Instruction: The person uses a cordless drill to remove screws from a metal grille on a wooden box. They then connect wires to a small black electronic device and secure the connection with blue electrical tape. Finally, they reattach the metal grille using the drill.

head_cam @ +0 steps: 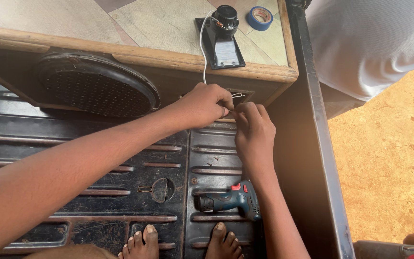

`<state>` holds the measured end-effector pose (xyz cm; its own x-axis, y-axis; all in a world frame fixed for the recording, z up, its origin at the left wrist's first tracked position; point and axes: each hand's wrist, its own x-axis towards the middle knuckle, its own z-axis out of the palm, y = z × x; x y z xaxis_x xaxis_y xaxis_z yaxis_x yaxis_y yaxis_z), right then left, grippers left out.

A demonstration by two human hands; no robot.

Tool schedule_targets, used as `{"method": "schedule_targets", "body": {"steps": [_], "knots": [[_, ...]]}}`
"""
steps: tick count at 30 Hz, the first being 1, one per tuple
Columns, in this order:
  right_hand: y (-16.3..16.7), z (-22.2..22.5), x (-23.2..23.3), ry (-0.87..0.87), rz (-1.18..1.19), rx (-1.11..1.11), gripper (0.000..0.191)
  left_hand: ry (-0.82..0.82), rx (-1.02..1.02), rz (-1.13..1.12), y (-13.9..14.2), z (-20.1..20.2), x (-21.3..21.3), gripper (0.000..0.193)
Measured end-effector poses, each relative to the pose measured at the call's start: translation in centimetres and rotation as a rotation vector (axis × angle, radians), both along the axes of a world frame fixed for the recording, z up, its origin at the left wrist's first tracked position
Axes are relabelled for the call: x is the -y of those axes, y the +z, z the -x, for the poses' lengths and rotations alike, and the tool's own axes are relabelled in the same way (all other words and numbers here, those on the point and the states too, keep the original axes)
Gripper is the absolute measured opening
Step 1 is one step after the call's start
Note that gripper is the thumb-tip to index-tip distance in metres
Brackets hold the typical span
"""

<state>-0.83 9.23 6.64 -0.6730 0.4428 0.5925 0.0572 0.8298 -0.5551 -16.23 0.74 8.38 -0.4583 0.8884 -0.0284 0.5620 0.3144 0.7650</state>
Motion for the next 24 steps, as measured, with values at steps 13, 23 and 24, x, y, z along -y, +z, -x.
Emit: {"method": "schedule_targets", "body": {"steps": [13, 23, 24], "knots": [[-1.8, 0.7, -1.7, 0.139, 1.324, -0.206, 0.027, -0.156, -0.097, -0.223, -0.5, 0.0, 0.8, 0.019], [-2.0, 0.0, 0.2, -0.032, 0.023, -0.033, 0.014, -0.040, 0.021, -0.168, 0.6, 0.4, 0.8, 0.013], [-2.0, 0.0, 0.5, -0.038, -0.016, -0.045, 0.013, -0.039, 0.023, -0.162, 0.6, 0.5, 0.8, 0.013]]}}
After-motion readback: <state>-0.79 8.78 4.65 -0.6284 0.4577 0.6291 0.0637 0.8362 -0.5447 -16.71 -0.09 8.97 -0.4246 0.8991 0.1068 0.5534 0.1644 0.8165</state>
